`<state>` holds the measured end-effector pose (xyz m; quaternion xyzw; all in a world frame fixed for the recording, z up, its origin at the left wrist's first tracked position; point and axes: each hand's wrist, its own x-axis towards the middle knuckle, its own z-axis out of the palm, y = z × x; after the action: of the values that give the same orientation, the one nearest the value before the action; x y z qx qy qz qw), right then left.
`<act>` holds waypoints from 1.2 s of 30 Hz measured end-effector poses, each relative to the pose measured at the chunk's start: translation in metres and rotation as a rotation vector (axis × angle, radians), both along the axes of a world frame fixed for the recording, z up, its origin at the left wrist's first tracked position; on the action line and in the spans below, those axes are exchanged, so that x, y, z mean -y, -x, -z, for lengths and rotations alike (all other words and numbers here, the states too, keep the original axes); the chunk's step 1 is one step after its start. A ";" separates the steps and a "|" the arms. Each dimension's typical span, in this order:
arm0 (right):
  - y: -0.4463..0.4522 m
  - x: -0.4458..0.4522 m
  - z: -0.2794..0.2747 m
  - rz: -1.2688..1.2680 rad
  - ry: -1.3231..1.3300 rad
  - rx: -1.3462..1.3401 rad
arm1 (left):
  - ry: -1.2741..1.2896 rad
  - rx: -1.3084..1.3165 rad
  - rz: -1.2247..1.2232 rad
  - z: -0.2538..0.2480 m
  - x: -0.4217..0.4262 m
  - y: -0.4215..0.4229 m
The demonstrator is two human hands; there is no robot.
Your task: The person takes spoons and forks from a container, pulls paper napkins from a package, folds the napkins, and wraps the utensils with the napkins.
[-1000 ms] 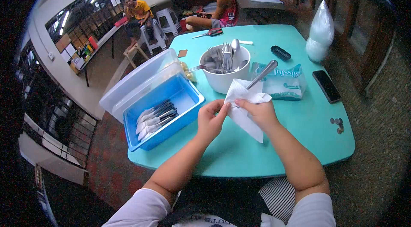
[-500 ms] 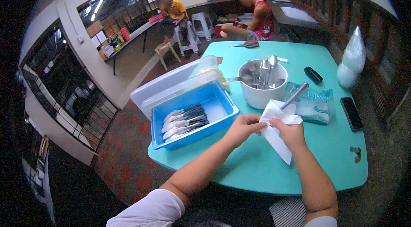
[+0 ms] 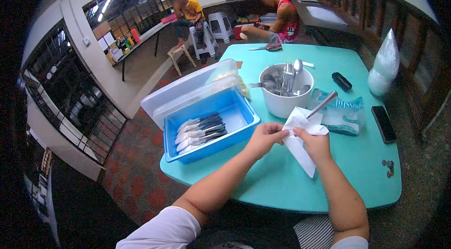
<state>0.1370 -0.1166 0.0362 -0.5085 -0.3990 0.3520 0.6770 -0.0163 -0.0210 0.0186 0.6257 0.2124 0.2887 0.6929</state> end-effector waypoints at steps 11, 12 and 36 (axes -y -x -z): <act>0.000 0.001 -0.002 -0.005 0.036 0.042 | 0.016 0.001 -0.093 -0.002 0.005 -0.001; 0.000 0.000 -0.001 -0.011 0.034 0.038 | 0.012 -0.003 -0.089 -0.001 0.004 -0.002; 0.019 0.020 -0.039 0.153 -0.285 1.317 | -0.086 0.049 -0.380 0.002 -0.004 0.002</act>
<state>0.1180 -0.1362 0.0748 -0.5494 -0.7334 -0.1363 0.3764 -0.0179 -0.0166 0.0163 0.5960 0.2972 0.4383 0.6037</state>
